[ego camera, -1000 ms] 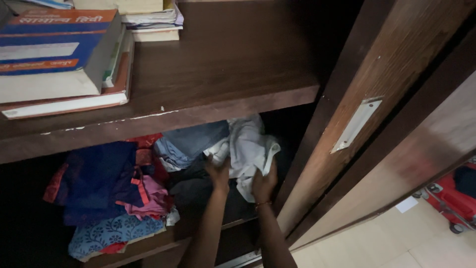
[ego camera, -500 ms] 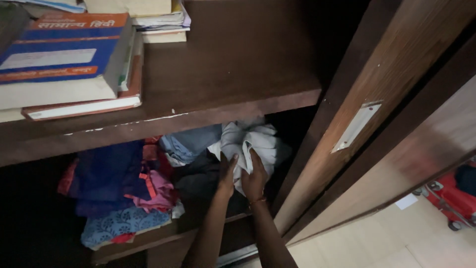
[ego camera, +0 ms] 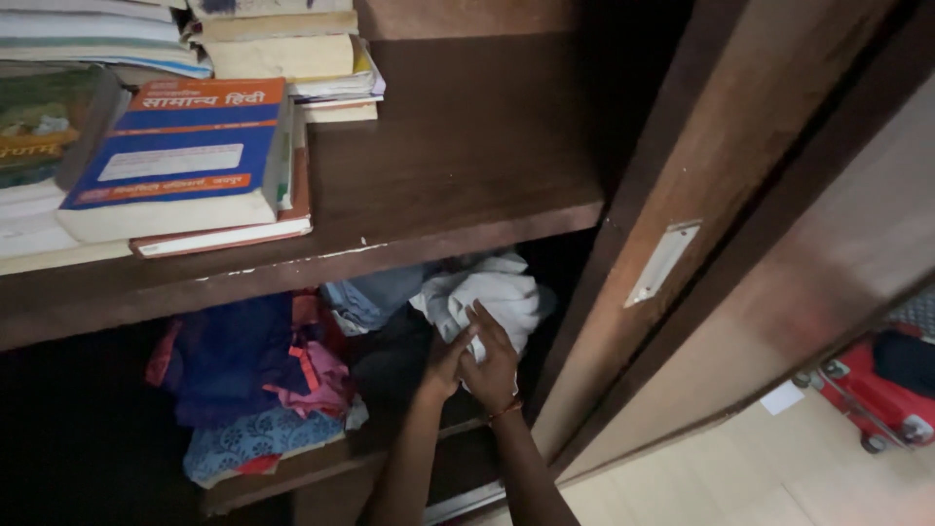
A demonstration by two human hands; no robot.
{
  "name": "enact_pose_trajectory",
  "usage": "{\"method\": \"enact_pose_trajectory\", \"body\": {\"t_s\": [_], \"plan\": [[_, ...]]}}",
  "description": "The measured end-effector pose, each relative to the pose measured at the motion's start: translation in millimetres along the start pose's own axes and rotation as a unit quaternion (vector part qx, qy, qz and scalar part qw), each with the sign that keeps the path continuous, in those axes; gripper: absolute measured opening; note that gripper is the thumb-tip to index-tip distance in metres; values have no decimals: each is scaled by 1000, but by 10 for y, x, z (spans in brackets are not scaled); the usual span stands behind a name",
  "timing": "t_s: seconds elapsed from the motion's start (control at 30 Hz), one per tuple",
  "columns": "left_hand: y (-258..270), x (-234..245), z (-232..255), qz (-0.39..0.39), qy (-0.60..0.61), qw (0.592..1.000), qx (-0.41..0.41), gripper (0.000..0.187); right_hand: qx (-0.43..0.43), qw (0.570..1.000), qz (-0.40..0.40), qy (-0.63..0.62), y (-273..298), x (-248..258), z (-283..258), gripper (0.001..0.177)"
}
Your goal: The person retrieves a document and a colorful chart from a wooden wardrobe and places them on a bed. They then take a folded striped cloth and a white cloth from the wardrobe and place them on the bed as well.
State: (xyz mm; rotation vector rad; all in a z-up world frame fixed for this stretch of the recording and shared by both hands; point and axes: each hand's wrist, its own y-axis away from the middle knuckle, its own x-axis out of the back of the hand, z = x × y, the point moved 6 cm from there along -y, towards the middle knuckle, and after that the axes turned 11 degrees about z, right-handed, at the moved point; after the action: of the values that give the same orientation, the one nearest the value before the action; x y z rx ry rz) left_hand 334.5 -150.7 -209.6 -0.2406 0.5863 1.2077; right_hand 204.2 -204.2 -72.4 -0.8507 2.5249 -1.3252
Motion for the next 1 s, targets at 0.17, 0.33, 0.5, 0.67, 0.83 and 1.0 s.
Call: {"method": "enact_pose_trajectory", "body": {"t_s": [0.17, 0.33, 0.5, 0.67, 0.83, 1.0], "plan": [[25, 226, -226, 92, 31, 993, 63, 73, 6, 999, -47, -22, 6, 110, -327, 60], [350, 107, 115, 98, 56, 993, 27, 64, 45, 997, -56, -29, -140, 278, -693, 55], [668, -53, 383, 54, 135, 989, 15, 62, -11, 994, -58, -97, -219, 486, -909, 43], [1243, -263, 872, -12, 225, 974, 2, 57, -71, 992, -16, -105, -270, 721, -1105, 35], [1678, -290, 1140, 20, 207, 977, 41, 61, -40, 999, 36, 9, -344, 1038, -1252, 49], [2041, -246, 1379, -30, 227, 970, 77, 60, -286, 952, 26, -107, -287, 1019, -814, 61]]}}
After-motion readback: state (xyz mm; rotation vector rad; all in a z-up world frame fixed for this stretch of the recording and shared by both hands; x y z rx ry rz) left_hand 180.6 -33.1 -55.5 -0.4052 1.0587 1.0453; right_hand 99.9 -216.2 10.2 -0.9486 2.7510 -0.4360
